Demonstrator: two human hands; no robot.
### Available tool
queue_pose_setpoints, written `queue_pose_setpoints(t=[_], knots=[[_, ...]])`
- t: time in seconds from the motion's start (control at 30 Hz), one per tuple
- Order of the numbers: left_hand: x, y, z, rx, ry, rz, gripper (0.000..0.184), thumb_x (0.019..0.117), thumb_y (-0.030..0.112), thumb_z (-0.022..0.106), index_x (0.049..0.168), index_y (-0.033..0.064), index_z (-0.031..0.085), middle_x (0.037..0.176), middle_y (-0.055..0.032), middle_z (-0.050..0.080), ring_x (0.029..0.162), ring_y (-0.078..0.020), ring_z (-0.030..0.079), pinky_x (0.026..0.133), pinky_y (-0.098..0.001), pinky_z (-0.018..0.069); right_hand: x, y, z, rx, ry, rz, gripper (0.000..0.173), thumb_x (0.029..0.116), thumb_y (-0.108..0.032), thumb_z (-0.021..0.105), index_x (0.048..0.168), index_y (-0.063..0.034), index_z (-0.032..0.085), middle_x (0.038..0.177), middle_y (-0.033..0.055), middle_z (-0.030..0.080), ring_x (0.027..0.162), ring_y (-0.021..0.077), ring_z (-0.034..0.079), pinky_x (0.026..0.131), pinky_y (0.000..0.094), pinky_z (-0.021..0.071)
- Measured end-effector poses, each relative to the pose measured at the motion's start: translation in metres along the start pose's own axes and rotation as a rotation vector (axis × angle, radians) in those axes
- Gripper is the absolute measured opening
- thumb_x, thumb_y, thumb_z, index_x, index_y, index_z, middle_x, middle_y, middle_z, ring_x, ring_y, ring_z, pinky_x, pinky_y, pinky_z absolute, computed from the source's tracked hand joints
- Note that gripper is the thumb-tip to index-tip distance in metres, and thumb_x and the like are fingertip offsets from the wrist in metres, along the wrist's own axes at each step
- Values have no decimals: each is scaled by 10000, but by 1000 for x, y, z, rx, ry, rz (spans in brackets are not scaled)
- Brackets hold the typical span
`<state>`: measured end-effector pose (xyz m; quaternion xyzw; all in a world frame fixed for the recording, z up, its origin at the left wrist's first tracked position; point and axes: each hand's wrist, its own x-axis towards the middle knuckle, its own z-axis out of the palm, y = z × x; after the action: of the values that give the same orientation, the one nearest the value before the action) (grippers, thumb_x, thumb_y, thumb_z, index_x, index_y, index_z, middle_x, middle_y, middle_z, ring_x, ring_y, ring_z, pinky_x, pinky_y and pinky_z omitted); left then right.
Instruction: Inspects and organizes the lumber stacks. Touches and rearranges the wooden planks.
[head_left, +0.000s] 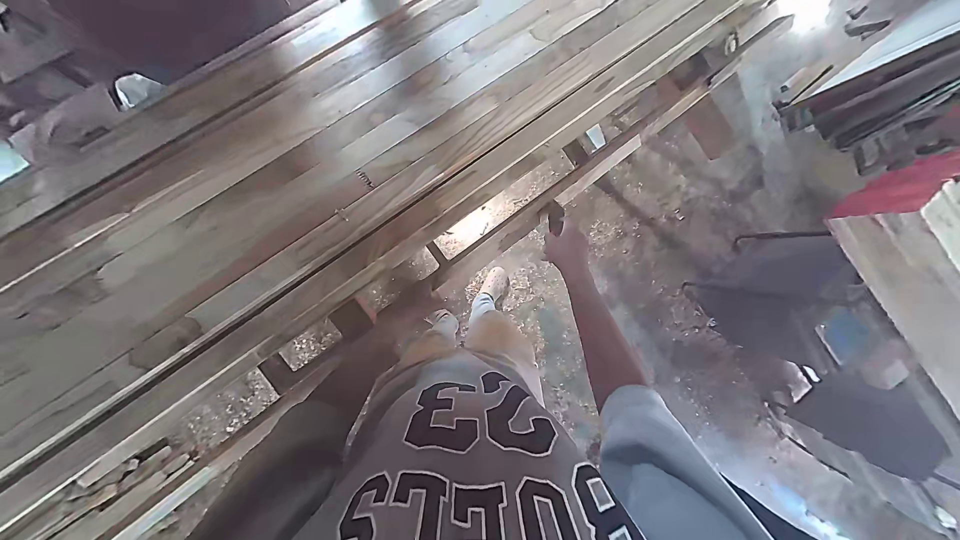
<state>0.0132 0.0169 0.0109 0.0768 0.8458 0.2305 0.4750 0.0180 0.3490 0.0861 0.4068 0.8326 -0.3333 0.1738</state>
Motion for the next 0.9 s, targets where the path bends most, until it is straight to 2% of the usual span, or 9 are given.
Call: queue_pose_setpoints(t=[0.03, 0.17, 0.27, 0.37, 0.57, 0.67, 0.73, 0.8, 0.9], knots=[[0, 1, 0, 29, 2, -11, 692, 829, 345, 768, 1436, 93, 550, 1266, -206, 670, 1194, -379, 641, 1016, -631, 488, -2, -2, 8, 35, 7, 20, 500, 974, -191, 604, 1438, -55, 475, 1133, 266, 682, 875, 384, 736, 775, 576, 609], [0, 0, 1, 65, -18, -56, 712, 821, 382, 757, 1422, 63, 546, 1238, -210, 676, 1154, -378, 661, 987, -627, 511, -24, -2, 47, 186, 18, 49, 561, 963, -176, 627, 1478, -67, 430, 1274, 298, 596, 851, 371, 732, 752, 546, 628], [-1, 0, 0, 65, -20, -37, 679, 834, 380, 750, 1394, 46, 561, 1224, -221, 675, 1136, -379, 667, 967, -621, 520, -45, -2, 68, 195, 38, 39, 547, 980, -177, 622, 1472, -51, 420, 1263, 305, 592, 842, 380, 726, 746, 554, 623], [-2, 0, -2, 72, -16, 0, 671, 840, 365, 753, 1403, 53, 562, 1239, -222, 674, 1171, -387, 651, 992, -626, 501, -62, -6, 83, 141, 69, 34, 545, 974, -192, 643, 1457, -44, 438, 1262, 291, 596, 870, 368, 725, 775, 538, 617], [-7, 5, -4, 90, -22, -9, 652, 854, 366, 753, 1382, 29, 572, 1252, -224, 670, 1194, -384, 642, 1012, -622, 492, -83, -12, 101, 159, 66, 35, 592, 970, -202, 639, 1494, -48, 410, 1318, 287, 571, 944, 375, 709, 827, 544, 600], [-3, 1, -1, 71, -10, 1, 689, 842, 361, 754, 1434, 78, 544, 1269, -192, 678, 1199, -360, 651, 1021, -604, 503, -90, -14, 108, 148, 68, 32, 573, 972, -209, 631, 1481, -45, 426, 1298, 275, 586, 953, 368, 711, 834, 536, 603], [-3, 1, -1, 75, -12, 15, 702, 839, 360, 752, 1448, 88, 534, 1267, -198, 677, 1199, -369, 648, 1014, -614, 500, -97, -17, 109, 143, 60, 40, 568, 977, -217, 641, 1478, -42, 437, 1314, 278, 581, 1022, 387, 692, 875, 550, 584], [-3, 1, -2, 80, -17, 17, 688, 840, 361, 749, 1440, 96, 543, 1262, -197, 680, 1194, -372, 651, 1005, -622, 501, -104, -20, 110, 139, 44, 47, 592, 982, -230, 642, 1502, -49, 423, 1335, 286, 571, 1069, 401, 676, 901, 560, 570], [-1, 0, -1, 88, -16, 6, 666, 834, 377, 742, 1409, 88, 569, 1240, -193, 688, 1174, -365, 661, 991, -618, 510, -110, -18, 115, 120, 27, 46, 589, 982, -245, 644, 1497, -64, 421, 1345, 268, 571, 1055, 386, 687, 886, 548, 582]])
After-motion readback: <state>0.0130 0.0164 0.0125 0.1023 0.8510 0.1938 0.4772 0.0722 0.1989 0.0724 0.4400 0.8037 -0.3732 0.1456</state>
